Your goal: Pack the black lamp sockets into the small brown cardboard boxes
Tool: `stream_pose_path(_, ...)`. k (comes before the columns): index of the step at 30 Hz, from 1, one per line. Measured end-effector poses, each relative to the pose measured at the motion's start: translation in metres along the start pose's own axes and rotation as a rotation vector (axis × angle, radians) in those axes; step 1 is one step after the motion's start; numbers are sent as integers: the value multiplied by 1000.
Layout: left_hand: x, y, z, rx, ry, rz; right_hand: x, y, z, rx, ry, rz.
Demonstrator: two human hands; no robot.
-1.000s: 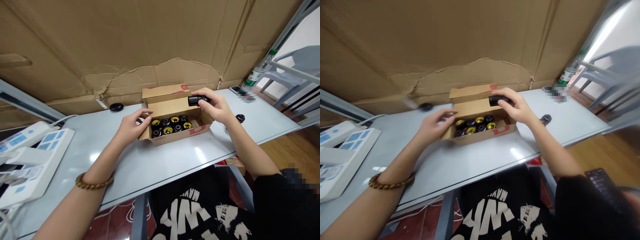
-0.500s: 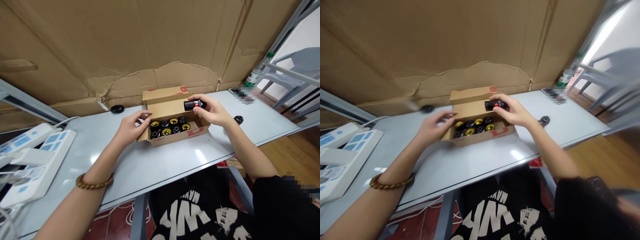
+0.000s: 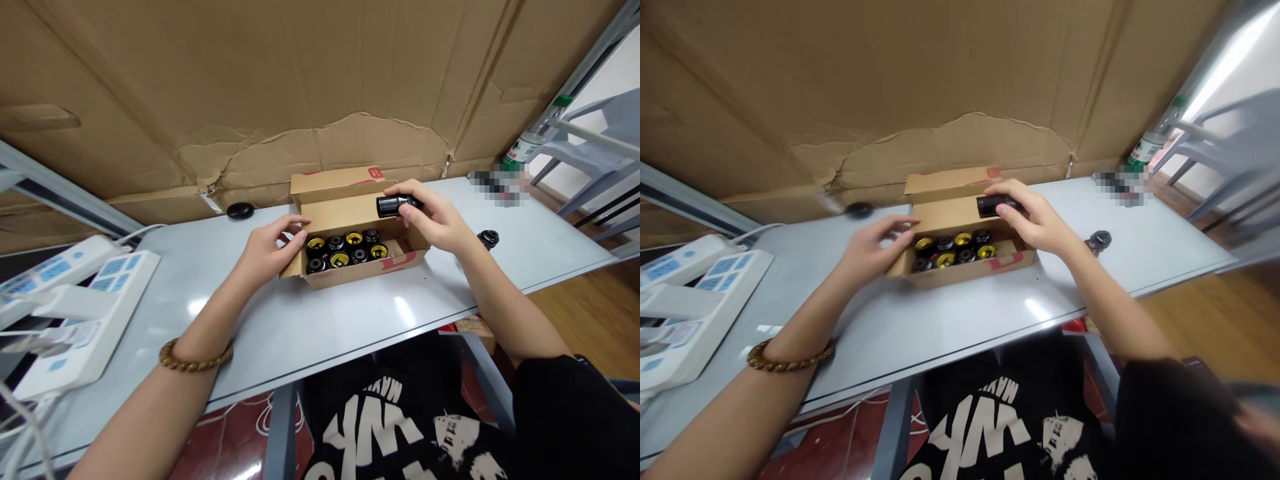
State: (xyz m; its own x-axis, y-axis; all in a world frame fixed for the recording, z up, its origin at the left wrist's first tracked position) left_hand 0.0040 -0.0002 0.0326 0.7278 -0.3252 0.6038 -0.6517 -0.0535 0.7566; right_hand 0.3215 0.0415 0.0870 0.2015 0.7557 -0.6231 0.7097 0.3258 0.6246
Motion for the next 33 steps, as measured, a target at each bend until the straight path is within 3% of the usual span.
stream_pose_path(4, 1, 1, 1, -1, -5, -9, -2, 6, 0, 43, 40, 41)
stream_pose_path(11, 1, 0, 1, -9, 4, -16, 12, 4, 1, -27, -145, -62)
stream_pose_path(16, 0, 0, 0, -15, 17, -26, 5, 2, 3, -51, -109, 11)
stream_pose_path(23, 3, 0, 0, -26, 24, -22, 12, -5, 1, -132, -148, -43)
stream_pose_path(29, 0, 0, 1, -32, 40, -31, 4, 0, -2, -85, -10, 36)
stream_pose_path(33, -2, -1, 0, -29, 40, -37, 4, 1, -2, -83, -50, 45)
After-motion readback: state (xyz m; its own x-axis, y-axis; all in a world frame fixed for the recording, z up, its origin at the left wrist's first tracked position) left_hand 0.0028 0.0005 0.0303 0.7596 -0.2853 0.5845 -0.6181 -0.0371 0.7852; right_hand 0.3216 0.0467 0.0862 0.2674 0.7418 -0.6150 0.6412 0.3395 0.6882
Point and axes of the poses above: each hand's wrist, its own z-axis away from the middle knuckle, its own y-axis out of the back of the hand, x = y × z, the point moved 6 cm from there along -z, towards the middle knuckle, and after that the axes turned 10 degrees about -x, right-handed, at the moved point
